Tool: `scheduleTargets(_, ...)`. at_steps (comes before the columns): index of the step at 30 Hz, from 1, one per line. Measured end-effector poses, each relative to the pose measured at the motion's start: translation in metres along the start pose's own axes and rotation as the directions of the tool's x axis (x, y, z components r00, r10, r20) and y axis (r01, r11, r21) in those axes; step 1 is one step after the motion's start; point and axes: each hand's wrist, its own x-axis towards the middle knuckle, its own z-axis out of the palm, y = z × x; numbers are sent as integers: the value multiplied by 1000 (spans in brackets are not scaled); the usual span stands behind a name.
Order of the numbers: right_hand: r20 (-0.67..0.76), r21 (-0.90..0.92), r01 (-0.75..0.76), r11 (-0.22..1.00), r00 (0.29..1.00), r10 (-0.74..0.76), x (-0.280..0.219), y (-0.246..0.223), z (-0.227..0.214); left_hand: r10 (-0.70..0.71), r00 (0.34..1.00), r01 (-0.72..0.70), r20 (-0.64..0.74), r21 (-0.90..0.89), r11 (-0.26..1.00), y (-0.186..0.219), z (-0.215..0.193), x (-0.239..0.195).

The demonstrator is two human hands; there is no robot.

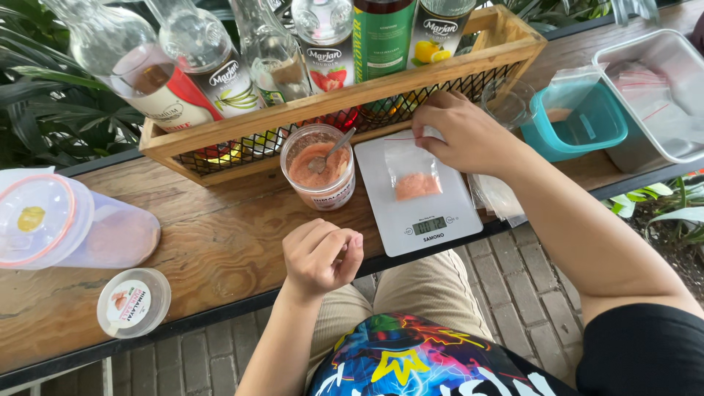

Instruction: The person scoops a pink granular substance from a container into small plastic bags, weighs the bags on a digital scale, and seals them.

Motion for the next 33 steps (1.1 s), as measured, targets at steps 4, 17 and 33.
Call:
scheduleTargets(4,-63,139,14,990,998,-5,-23,-19,-23,-26,1000,26,4,-13,1000,12,4,16)
scheduleTargets(17,-536,253,220,942,843,-53,-86,-81,-40,-292,941,313,170,-110,943,36,34,80)
scheduleTargets(33,-500,343,138,929,864,56,-98,-86,-32,-449,862,506,235,-363,782,44,15,88)
